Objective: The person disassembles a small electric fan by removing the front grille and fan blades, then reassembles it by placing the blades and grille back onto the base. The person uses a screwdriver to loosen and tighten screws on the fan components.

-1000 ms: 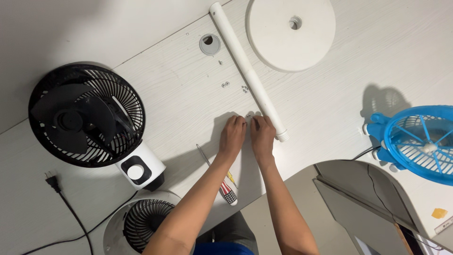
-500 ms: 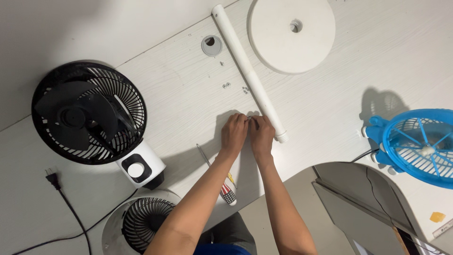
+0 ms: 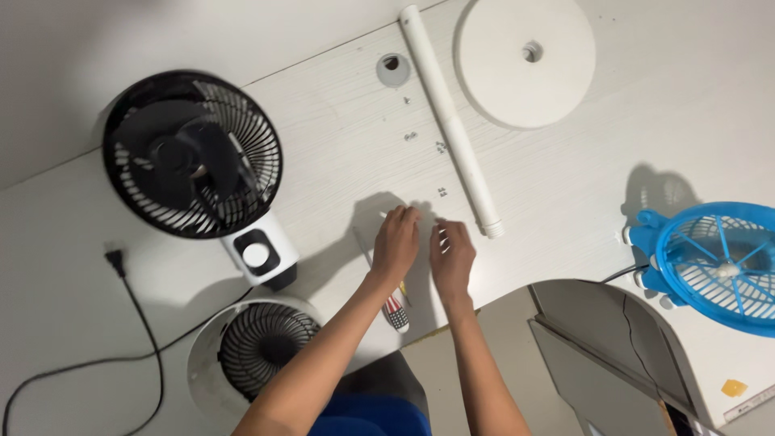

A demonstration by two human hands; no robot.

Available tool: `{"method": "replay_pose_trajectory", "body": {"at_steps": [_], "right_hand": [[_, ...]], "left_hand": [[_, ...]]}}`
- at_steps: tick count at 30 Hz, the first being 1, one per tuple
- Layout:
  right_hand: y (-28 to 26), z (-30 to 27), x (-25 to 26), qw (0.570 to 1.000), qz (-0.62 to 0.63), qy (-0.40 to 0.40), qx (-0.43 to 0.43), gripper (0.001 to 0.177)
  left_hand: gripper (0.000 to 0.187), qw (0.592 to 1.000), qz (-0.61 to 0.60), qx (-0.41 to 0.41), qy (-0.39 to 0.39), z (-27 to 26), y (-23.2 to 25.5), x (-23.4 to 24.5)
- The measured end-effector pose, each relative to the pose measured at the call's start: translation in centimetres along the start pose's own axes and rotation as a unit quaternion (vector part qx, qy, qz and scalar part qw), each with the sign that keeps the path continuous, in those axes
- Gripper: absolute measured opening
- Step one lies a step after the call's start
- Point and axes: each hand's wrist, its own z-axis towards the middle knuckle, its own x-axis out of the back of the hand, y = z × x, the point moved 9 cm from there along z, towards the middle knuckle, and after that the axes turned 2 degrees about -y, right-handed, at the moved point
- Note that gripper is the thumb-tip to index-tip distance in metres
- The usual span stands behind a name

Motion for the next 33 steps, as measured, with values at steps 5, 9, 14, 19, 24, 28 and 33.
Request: {"method": "replay_pose_trajectory", "body": {"at_steps": [5,9,14,19,24,28,33], "right_hand": [[-5.6,-5.0,-1.9,0.995,0.025,-0.083,0.043,0.019],[-8.6,-9.8,-3.8,0.982,0.054,-0.173,0.047,0.019],[-10.7,-16.5,-7.3,0.953,0.098,-0.275,0.086,0.033],[-7.9,-21.7,-11.1,0.935,0.086,-0.337,0.075,0.050],[-1.9,-23.8,-14.6,0.918,0.063,-0.391,-0.020,0.042],[0.2,-24.7,-16.3,0.893,0.164,-0.408,-0.091,0.034],[1.8,-25.5,-17.6,0.850,0.277,-0.408,-0.187,0.031]], "left_hand": [[0.017,0.999,-0.043,0.011,-0.009,-5.5,1.0,5.9],[0.016,0.998,-0.048,0.024,-0.030,-10.5,-0.2,10.3],[0.012,0.995,-0.001,0.031,0.096,-19.0,-1.8,17.2],[0.012,0.981,0.048,0.060,0.176,-26.9,-2.8,19.4],[0.018,0.974,0.081,0.132,0.163,-32.0,-4.5,18.1],[0.047,0.985,0.060,0.141,0.079,-33.1,-5.3,16.6],[0.089,0.975,0.162,0.136,-0.063,-33.8,-6.6,11.3]]}}
